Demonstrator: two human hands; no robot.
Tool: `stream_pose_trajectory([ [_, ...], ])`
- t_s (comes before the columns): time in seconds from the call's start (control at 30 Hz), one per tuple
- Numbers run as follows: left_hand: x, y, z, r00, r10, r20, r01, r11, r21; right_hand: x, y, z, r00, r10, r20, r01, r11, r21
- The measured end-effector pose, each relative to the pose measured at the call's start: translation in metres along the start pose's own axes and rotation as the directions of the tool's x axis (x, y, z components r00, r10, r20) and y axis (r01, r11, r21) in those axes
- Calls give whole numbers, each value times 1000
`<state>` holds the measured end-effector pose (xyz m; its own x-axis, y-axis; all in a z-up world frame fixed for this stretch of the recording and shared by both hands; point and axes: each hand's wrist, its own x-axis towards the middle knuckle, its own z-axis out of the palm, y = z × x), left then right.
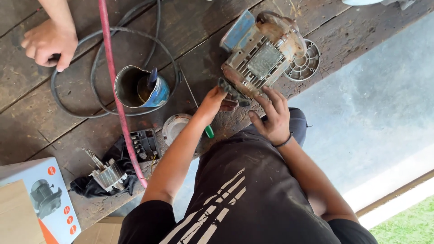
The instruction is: Disassembling and repairing an electric motor using various hand tools like a screwdriver, hammer, and pliers on a workbench.
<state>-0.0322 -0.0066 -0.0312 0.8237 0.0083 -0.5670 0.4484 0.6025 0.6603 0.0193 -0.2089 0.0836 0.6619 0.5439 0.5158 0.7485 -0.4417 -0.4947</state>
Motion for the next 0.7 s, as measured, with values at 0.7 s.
stream_pose_trajectory([
  [0.7,-54,43,4,858,504,103,-484,723,493,29,-13,14,986,-167,10,168,984,-67],
])
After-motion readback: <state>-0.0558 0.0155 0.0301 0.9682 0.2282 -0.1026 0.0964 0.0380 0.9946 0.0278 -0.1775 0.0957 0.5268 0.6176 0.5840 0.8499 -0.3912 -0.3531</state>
